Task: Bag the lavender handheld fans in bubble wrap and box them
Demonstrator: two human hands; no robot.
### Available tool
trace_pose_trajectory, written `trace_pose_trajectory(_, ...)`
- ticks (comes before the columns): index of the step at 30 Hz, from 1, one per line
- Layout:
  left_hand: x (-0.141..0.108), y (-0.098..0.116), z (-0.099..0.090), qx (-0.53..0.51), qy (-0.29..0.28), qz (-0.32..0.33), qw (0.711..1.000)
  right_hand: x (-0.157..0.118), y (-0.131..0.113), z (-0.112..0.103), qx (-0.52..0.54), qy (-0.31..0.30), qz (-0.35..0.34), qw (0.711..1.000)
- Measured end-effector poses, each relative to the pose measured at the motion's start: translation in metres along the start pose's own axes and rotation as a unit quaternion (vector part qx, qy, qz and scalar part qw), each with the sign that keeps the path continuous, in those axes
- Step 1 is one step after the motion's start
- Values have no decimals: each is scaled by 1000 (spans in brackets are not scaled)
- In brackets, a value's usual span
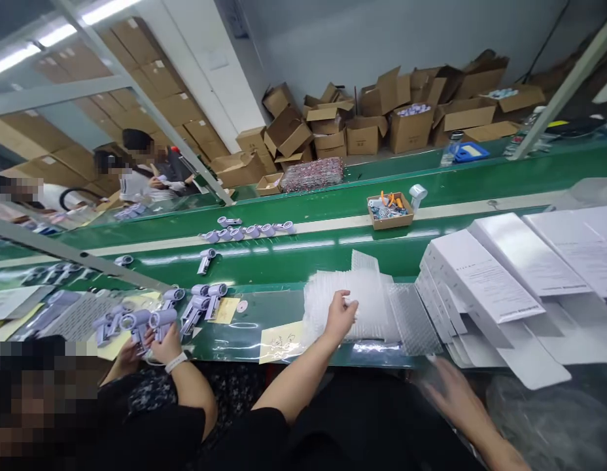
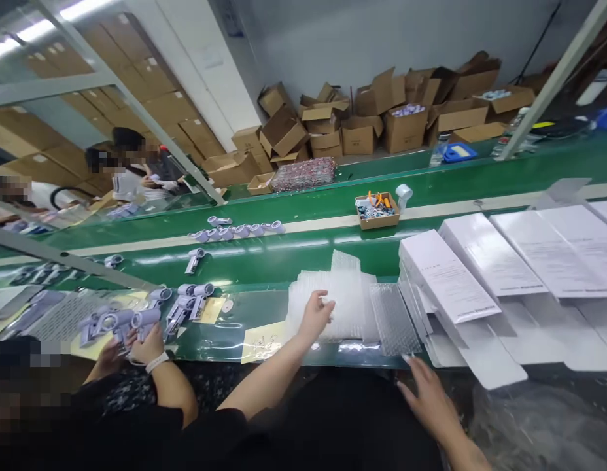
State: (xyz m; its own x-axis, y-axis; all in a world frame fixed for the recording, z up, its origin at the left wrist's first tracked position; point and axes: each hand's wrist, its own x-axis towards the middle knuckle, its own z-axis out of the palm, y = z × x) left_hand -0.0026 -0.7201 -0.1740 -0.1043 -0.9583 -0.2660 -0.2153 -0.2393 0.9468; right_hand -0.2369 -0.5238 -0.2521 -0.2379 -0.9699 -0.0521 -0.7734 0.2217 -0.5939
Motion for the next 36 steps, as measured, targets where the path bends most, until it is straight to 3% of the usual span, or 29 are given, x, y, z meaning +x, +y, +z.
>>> trace_pose_trajectory(3,10,7,-23,-13,18,-27,999,35,-31,33,-42,-23,-5,999)
trace_pose_trajectory(6,11,-5,-34,13,38,-66,997,67,-38,47,-28,-20,43,999)
trace_pose_trajectory(11,-2,-35,-31,28,45,-90,995,82,-27,37,11,39,71,997)
trace_pose_trajectory(15,-6,-50,-21,63,38,-91,993,94,-44,33,54,75,26,995)
trace_pose_trajectory(19,2,-52,-10,116,44,-46,991,106,-70,39,101,42,-79,991)
trace_pose_trajectory(22,7,-48,-9,139,63,14,988,106,-76,37,116,51,-103,987)
trace_pose_trajectory(27,-1,-48,-20,72,115,-40,990,105,-64,35,132,95,-84,983)
trace_pose_trajectory(32,-13,-44,-23,46,180,-47,982,111,-55,59,92,-9,-89,992)
trace_pose_trajectory(34,-18,-38,-23,-10,179,-44,983,109,-57,65,89,-44,-64,993)
trace_pose_trajectory(36,-25,-29,-24,-97,160,-43,981,105,-64,60,122,-36,-49,991)
